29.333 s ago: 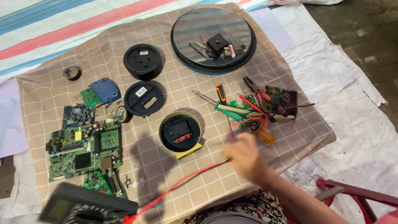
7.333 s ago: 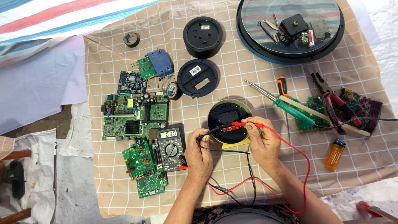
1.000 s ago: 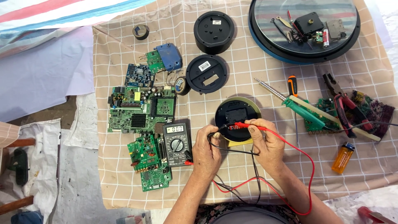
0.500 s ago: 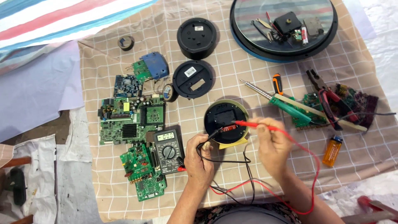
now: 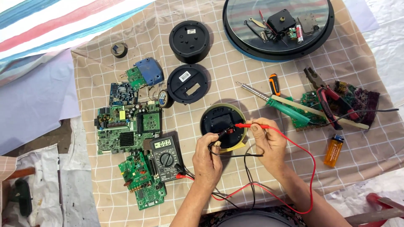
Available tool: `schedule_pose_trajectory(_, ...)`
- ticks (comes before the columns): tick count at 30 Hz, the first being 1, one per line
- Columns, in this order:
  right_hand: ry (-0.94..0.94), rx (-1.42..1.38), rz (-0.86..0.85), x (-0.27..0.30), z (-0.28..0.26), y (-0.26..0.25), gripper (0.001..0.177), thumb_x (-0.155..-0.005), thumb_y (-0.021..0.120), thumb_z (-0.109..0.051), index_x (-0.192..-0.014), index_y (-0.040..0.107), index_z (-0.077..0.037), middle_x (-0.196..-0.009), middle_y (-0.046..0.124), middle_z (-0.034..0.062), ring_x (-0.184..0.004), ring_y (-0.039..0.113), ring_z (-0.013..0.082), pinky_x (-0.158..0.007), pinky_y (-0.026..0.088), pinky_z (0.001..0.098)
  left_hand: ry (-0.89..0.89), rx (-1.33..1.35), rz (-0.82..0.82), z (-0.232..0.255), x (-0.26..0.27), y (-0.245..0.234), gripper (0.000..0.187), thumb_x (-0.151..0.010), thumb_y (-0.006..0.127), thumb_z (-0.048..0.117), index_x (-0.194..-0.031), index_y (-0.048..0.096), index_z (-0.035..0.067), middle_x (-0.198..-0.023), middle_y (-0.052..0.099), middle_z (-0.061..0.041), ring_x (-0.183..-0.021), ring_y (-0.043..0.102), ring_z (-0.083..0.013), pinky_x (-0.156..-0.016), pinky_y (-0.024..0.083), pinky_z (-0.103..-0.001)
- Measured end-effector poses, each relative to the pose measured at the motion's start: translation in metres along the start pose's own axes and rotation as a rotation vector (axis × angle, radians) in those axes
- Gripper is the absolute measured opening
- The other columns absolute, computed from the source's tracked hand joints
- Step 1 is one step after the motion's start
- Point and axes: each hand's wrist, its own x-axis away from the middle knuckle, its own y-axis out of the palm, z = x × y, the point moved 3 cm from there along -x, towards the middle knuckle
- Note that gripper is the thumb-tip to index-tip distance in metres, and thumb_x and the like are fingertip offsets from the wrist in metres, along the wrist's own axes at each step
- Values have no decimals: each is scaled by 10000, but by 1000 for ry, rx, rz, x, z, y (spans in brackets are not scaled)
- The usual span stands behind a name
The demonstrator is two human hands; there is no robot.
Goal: The person disassembles a yellow alarm clock to access the internal battery compartment. They then use a multimeter to test the voltage of the battery inside the clock.
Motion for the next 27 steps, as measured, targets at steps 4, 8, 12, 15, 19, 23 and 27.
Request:
schedule_pose_trajectory(4,-28,3,-3,1,8,3,63,-1005,664,-43,-1014,661,20,-941,748,179,-928,724,217,-864,590,351,5,-7,-9,-1,-3,0,116,-987,602,93,-1085,649,54,-1034,705,-124,-887,739,-327,-769,621,-395)
schedule_pose_trajectory(8,-31,15,-19,-4,-2,4,53,-1015,653,-42,-1026,651,10,-956,748,176,-939,706,197,-883,575,351,13,-17,-15,-6,-3,3,121,-985,604,94,-1092,645,53,-1044,703,-120,-924,738,-340,-804,612,-412)
schedule_pose_trajectory(12,-29,17,-36,-4,0,3,55,-1015,650,-41,-1026,647,13,-961,748,181,-943,714,211,-876,576,353,10,-39,-51,-8,-3,3,121,-986,607,92,-1094,650,57,-1046,708,-118,-957,737,-347,-826,604,-429)
schedule_pose_trajectory(15,-31,8,-39,-2,2,4,53,-1016,649,-41,-1024,646,12,-959,744,183,-952,721,225,-870,581,354,1,-41,-70,-11,-2,4,124,-987,603,92,-1098,650,65,-1054,706,-113,-978,732,-347,-845,597,-431)
schedule_pose_trajectory(19,-50,14,-48,0,7,3,50,-1027,642,-40,-1030,636,10,-959,733,183,-954,724,238,-872,583,361,2,-31,-85,-8,-3,2,127,-993,582,85,-1101,645,68,-1052,698,-120,-1002,721,-355,-866,588,-446)
schedule_pose_trajectory(23,-87,32,-87,4,13,-1,57,-1044,630,-48,-1032,630,8,-968,723,184,-963,725,252,-872,584,372,2,-49,-59,-5,-3,3,123,-999,579,96,-1098,650,78,-1043,694,-107,-1019,714,-348,-882,582,-444)
schedule_pose_trajectory(27,-129,123,-79,13,-23,-7,54,-1087,576,33,-1117,616,52,-1099,696,198,-1058,685,264,-994,554,380,38,12,-92,19,5,-7,147,-1022,557,56,-1153,624,52,-1110,660,-158,-1070,664,-364,-939,556,-446)
